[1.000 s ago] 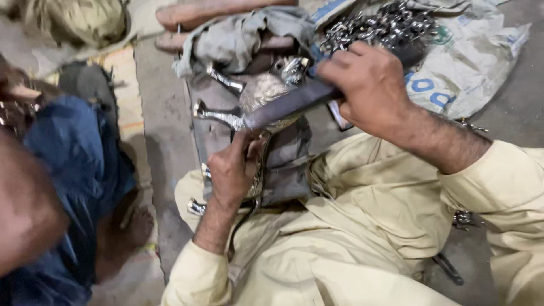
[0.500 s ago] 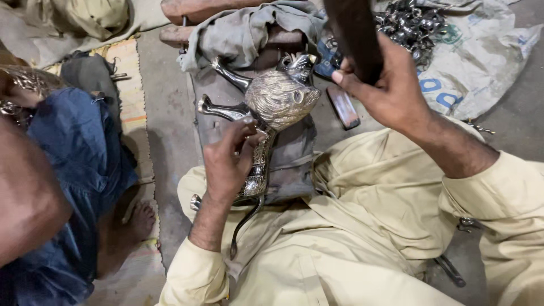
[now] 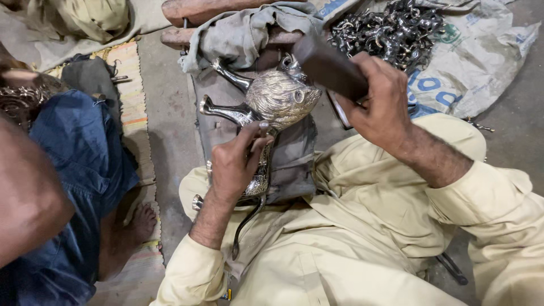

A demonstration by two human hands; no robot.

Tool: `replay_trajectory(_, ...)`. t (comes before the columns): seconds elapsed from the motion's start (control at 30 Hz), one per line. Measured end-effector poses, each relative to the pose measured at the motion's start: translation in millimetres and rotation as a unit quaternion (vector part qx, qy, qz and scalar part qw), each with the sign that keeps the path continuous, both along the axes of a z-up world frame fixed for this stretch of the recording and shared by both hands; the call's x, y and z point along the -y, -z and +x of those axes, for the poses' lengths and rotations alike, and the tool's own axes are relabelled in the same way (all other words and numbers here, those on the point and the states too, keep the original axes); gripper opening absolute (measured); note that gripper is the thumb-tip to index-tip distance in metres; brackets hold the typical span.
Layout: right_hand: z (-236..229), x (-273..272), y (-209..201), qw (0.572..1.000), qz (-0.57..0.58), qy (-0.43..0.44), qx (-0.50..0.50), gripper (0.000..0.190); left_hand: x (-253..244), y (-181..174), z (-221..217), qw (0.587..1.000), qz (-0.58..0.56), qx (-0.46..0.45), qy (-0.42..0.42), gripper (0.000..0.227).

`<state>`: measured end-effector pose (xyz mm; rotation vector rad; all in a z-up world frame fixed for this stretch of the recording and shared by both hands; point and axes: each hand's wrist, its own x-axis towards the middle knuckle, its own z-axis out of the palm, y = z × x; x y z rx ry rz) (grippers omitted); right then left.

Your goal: The person sits on the floor and uses a dark rectangular tool to rub and polish the surface of a silver-colored metal sculpture shaped like a lion. The person holds the sculpture with one hand and repeatedly strokes its body and head with the tool.

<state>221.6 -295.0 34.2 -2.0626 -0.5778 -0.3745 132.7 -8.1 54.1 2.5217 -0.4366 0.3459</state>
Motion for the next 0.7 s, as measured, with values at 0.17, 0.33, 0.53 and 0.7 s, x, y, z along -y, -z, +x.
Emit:
replay_trajectory(0.17, 2, 4, -11, 0.975, -0.188, -0.021, 0.116, 0.037, 2, -1, -6, 0.999, -0.021, 0.014, -0.021, 0.031)
replay_trajectory(0.33, -3, 12, 2, 0.978, -0.127, -0.024, -0.161, 0.036, -15, -2, 5, 0.955, -0.266, -0.069, -0.112, 0.031)
replay_trajectory(0.53, -26, 4, 49, 0.922, 0.168, -0.1, -0.335, 0.026, -32, -22, 20, 0.916, -0.343, -0.201, -0.062, 0.036)
replay_trajectory(0.7, -60, -2, 71, 0.893, 0.2, -0.093, -0.393, 0.044, -21, -44, 34, 0.974, -0.062, -0.215, 0.038, 0.035)
